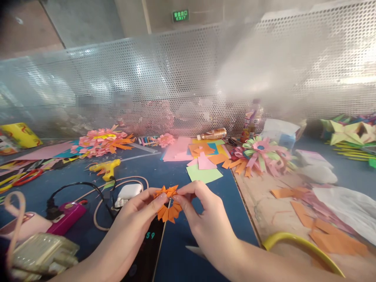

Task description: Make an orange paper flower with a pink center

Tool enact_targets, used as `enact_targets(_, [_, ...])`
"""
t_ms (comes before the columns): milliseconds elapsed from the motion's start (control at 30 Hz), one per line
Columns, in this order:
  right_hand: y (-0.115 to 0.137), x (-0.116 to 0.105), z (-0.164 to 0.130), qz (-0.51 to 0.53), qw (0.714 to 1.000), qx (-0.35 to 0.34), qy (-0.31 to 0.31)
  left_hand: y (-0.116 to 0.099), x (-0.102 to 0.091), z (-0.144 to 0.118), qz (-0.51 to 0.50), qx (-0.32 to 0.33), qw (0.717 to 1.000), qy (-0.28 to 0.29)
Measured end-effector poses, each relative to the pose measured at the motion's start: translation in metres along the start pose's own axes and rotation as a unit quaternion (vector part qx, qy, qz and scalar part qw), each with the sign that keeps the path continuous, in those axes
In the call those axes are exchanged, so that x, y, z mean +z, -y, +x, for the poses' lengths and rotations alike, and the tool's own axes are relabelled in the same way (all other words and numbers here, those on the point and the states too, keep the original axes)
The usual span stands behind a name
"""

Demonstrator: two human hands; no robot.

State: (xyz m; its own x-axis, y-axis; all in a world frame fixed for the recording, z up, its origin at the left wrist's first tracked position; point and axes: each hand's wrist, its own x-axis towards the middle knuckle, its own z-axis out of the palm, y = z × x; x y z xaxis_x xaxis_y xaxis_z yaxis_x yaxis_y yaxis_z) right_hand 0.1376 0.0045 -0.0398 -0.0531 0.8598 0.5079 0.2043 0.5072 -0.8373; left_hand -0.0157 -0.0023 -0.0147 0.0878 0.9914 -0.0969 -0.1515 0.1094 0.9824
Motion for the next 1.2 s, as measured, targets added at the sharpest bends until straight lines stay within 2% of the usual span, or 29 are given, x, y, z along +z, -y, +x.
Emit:
enact_targets(333, [0.002, -0.001, 0.000, -0.005, 1.000, -0.004, 0.005, 0.000, 0.000, 0.002, 0.017, 0.002, 1.000, 0.016])
enact_targets(500, [0.002, -0.001, 0.000, 0.009, 1.000, -0.001, 0.009, -0.001, -0.001, 0.000, 0.071, 0.022, 0.997, 0.001])
enact_targets(933, [0.001, -0.003, -0.007, 0.000, 0.997, -0.078, 0.026, -0.009, -0.003, -0.002, 0.141, 0.088, 0.986, 0.023])
enact_targets(1200, [0.003, -0.004, -0.006, 0.006, 0.992, -0.125, 0.026, -0.012, -0.004, -0.003, 0.201, 0.143, 0.969, 0.029])
